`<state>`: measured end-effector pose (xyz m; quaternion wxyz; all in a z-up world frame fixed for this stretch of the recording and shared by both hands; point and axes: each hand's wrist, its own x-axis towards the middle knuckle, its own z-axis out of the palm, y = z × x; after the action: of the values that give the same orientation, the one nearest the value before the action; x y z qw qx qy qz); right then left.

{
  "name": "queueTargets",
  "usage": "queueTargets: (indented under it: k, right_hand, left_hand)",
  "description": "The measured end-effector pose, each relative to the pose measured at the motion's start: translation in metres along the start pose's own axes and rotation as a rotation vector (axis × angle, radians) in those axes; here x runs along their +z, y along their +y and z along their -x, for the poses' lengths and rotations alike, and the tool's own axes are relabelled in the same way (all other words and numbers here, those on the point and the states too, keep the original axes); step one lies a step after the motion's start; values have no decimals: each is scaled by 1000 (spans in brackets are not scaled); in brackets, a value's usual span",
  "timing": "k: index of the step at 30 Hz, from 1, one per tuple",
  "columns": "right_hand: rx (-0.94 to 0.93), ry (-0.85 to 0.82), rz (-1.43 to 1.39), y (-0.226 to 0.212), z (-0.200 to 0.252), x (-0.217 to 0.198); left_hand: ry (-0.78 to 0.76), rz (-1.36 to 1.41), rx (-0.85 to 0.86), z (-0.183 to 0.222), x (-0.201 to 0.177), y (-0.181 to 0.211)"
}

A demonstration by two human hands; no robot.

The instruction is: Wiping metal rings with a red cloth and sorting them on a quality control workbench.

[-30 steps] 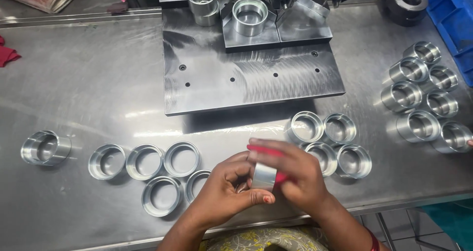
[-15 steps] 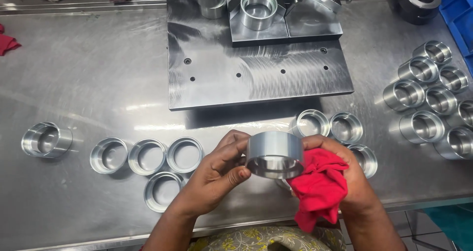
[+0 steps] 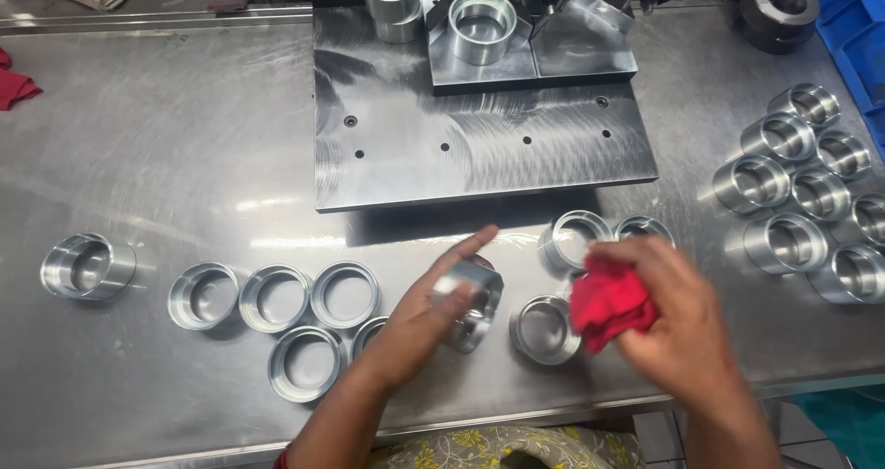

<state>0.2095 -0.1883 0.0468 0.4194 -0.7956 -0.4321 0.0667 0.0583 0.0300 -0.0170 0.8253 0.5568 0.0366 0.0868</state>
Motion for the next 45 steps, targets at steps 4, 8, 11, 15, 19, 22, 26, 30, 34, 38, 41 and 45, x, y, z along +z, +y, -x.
queueTargets:
  k: [4,8,11,15,19,22,26,30,34,38,41,45]
  right_hand:
    - [59,22,412,35,2,-10]
    - [109,-100,505,62,15,-2]
    - [155,-41,465,63,15,4]
    - [265,5,477,61,9,13]
    - [176,63,466,69,12,9]
    - [225,85,314,83,23,-4]
    - [174,246,-199,77,37,-15]
    - [-410,7,94,19,21,18]
    - [-505,-46,2,-5,19,50]
    - [86,-160,-681,16,26,78]
    - [294,-239,-898,7,28,75]
    - [-470,-16,-95,-21,16,57]
  left_hand:
    - [28,-751,10,-17,16,17]
    - [131,-1388,-108,-25,16,8]
    - [194,-1563,-15,-26,11,-12]
    - [-35,-1413,398,-21,25,-10]
    - [-294,-1309,368,-7,40,-30]
    - [-318,-1459,322,0,37,-30]
    - [-99,-1103,162,-1,26,-8]
    - [-71,-474,-103,0,32,17]
    - [-122,-265,-68,15,34,-3]
    - [-91,-252,-72,33,27,-4]
    - [-89,-195,-109,33,25,-9]
    - [-36,53,-198,24,30,-7]
